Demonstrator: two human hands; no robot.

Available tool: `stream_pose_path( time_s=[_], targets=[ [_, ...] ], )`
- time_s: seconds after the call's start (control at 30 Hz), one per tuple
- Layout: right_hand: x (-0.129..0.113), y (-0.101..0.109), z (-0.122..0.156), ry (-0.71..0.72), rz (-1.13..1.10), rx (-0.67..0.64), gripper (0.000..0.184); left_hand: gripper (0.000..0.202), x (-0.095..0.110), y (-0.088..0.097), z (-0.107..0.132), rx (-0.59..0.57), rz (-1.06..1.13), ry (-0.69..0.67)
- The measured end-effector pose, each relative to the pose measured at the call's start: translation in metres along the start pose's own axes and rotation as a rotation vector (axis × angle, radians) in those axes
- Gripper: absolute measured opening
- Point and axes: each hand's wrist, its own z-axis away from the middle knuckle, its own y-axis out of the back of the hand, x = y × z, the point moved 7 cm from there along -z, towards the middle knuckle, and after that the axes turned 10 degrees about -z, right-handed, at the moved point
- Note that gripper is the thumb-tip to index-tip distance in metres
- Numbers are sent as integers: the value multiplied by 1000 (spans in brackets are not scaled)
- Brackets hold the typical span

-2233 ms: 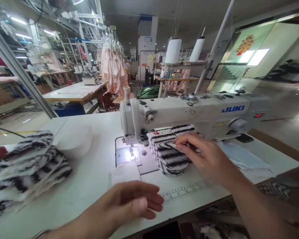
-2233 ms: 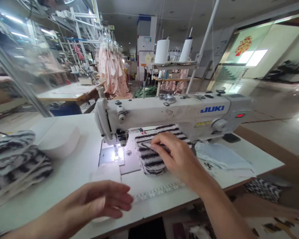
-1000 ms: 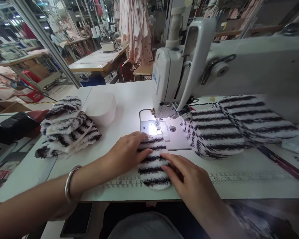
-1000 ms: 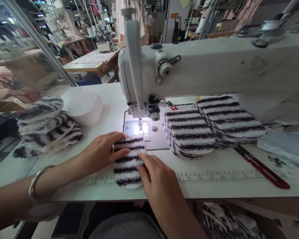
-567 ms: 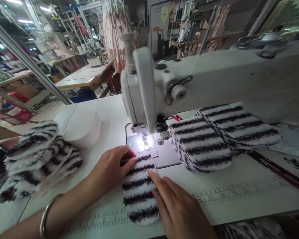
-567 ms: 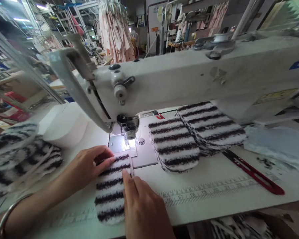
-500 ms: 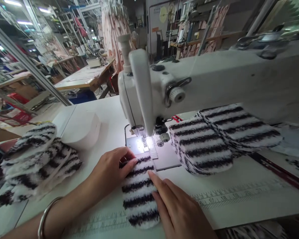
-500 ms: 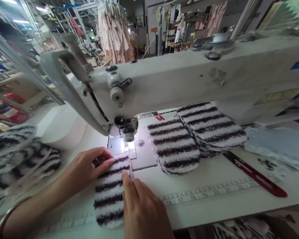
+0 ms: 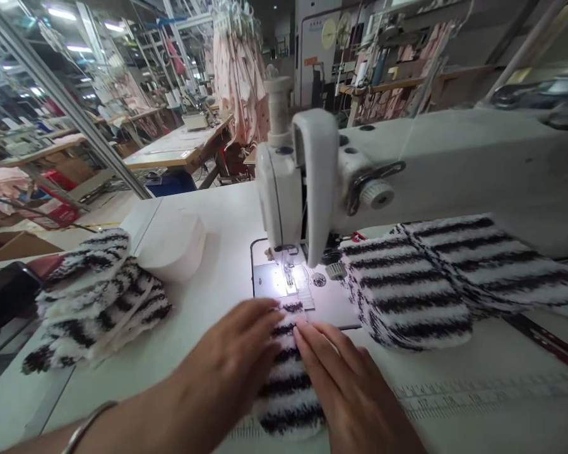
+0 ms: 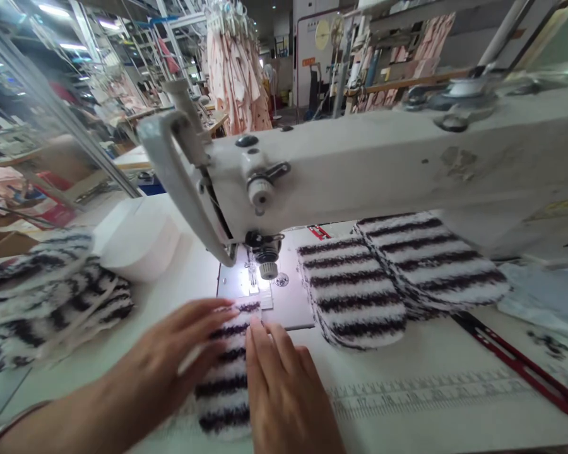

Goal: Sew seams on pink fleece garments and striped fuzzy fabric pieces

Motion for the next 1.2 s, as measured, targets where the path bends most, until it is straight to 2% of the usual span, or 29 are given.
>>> stream_pose_path(
  time_s=[0.1, 0.27, 0.5, 0.6, 0.7, 0.8, 0.97, 1.07, 1.2],
  targets=[
    [1, -16, -3, -19, 35, -10, 53, 41, 12, -14, 4, -51, 4, -100],
    [10, -26, -19, -205, 2, 108, 60, 42, -6, -24, -6, -73, 30, -75],
    [18, -40, -27, -288, -44, 105, 62, 48, -16, -24, -17, -44, -10, -100],
    [18, -43, -24, -269, -82, 59, 62, 47, -18, -28, -15, -38, -13, -92],
    [21, -43, -24, -284, -127, 22, 59, 45, -19, -30, -14, -30, -22, -99],
    [25, -40, -28, -215, -186, -69, 57, 40, -17, -26, -15, -29, -18, -129],
    [31, -13, -20, -110, -306, -79, 59, 27, -22, -1, -12, -35, 83, -107],
    [17, 0, -2, -44, -227, -72, 61, 20, -24, 8, -8, -87, 180, -107],
    [-12, -2, 15, -41, -104, -36, 54, 24, -15, 3, -1, -201, 246, -191]
  ],
)
